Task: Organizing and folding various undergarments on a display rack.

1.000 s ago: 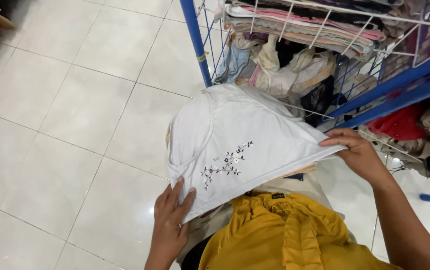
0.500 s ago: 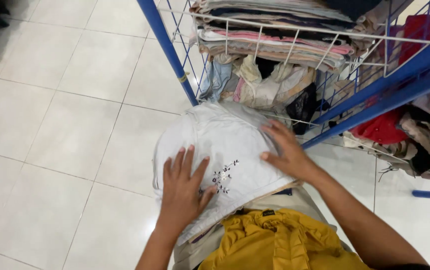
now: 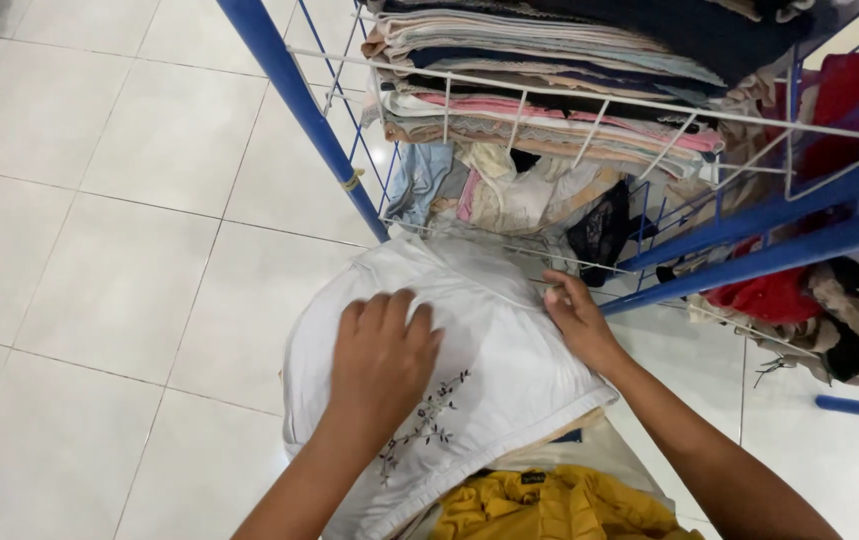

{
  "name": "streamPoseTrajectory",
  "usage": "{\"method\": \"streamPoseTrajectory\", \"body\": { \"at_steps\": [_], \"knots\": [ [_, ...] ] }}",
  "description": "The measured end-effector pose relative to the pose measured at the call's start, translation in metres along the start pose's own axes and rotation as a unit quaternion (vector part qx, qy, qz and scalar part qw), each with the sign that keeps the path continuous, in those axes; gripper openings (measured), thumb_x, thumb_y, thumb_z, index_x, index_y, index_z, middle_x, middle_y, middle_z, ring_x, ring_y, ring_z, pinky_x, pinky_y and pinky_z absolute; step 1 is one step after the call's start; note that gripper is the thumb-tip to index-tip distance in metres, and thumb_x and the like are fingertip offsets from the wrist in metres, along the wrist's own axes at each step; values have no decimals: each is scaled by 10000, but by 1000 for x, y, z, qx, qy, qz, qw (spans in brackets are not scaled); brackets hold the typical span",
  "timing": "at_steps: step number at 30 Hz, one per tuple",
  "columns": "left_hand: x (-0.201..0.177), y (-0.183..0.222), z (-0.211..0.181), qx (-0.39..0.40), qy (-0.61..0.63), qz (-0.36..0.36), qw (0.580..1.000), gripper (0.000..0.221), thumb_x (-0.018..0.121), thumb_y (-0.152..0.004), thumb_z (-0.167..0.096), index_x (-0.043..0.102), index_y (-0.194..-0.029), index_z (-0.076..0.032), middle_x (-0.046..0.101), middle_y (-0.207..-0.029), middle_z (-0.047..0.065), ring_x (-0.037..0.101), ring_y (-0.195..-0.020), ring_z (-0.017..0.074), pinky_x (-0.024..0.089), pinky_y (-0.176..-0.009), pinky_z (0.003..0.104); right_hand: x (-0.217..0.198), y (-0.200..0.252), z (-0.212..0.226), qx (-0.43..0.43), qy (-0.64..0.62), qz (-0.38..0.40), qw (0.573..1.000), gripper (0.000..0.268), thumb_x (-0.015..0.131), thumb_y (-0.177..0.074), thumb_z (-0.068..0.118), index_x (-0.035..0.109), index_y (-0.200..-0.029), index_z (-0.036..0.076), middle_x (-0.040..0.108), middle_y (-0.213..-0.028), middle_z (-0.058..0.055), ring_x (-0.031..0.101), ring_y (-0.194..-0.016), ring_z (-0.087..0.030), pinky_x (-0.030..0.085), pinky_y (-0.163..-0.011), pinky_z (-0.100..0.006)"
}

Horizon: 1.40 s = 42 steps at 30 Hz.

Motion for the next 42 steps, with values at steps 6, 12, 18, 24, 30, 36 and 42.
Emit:
{"method": "streamPoseTrajectory", "body": {
  "at_steps": [6, 12, 18, 24, 30, 36, 42],
  "knots": [
    [134, -90, -6, 63, -50, 111, 991, 127, 639, -966, -177, 693, -1031, -82, 692, -1054, 120, 645, -1042, 301, 468, -1016, 483, -3, -101, -50, 21, 38, -97, 994, 294, 644, -972, 149, 680, -1222, -2, 716, -1073, -49, 664, -923, -137, 534, -803, -286],
    [184, -89, 10, -79, 75, 212, 971, 332, 603, -927, -356, 694, -1006, -47, 712, -1019, 179, 661, -980, 354, 455, -867, 523, -7, -196, -168, 194, -167, -87, 963, 231, 663, -935, 96, 693, -1162, 62, 684, -1011, -8, 669, -900, -128, 591, -750, -299],
    [188, -85, 20, -79, 117, 236, 962, 341, 608, -934, -371, 692, -987, -45, 721, -970, 163, 666, -968, 353, 441, -899, 527, 17, -220, -144, 255, -385, -8, 887, 277, 664, -917, 160, 634, -1192, 147, 686, -1039, 10, 685, -880, -152, 578, -720, -351],
    [188, -81, 27, -80, 113, 227, 964, 342, 609, -935, -372, 691, -989, -45, 723, -968, 156, 665, -972, 346, 451, -876, 507, 16, -235, -147, 215, -431, -56, 875, 334, 697, -914, 125, 653, -1243, 89, 702, -1087, -17, 667, -854, -210, 556, -759, -420],
    [194, -81, 27, -70, 108, 219, 967, 347, 600, -941, -380, 688, -989, -48, 724, -966, 157, 667, -965, 344, 456, -888, 514, -64, -171, -81, 40, -511, -5, 859, 412, 715, -958, 90, 655, -1362, 34, 675, -1110, -41, 676, -1021, -190, 512, -1001, -460],
    [189, -82, 26, -72, 106, 214, 968, 322, 584, -945, -351, 682, -999, -50, 724, -981, 171, 675, -953, 360, 472, -859, 529, -97, -112, -16, -60, -522, 10, 851, 437, 669, -965, 83, 648, -1395, 6, 700, -1190, -43, 660, -1173, -211, 461, -1090, -483],
    [177, -78, 20, -31, 106, 115, 987, 288, 631, -944, -271, 656, -1118, -43, 723, -1040, 159, 675, -967, 351, 489, -879, 494, -100, -58, 65, -109, -525, 6, 844, 392, 619, -1020, 65, 616, -1410, 35, 673, -1400, -88, 617, -1299, -247, 411, -1165, -511]
  ]
}}
Point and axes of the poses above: each hand's wrist, its own y-axis away from the middle knuckle, its own x-axis out of the palm, z = x × y, the point moved 2 cm from there along -y, towards the middle knuckle
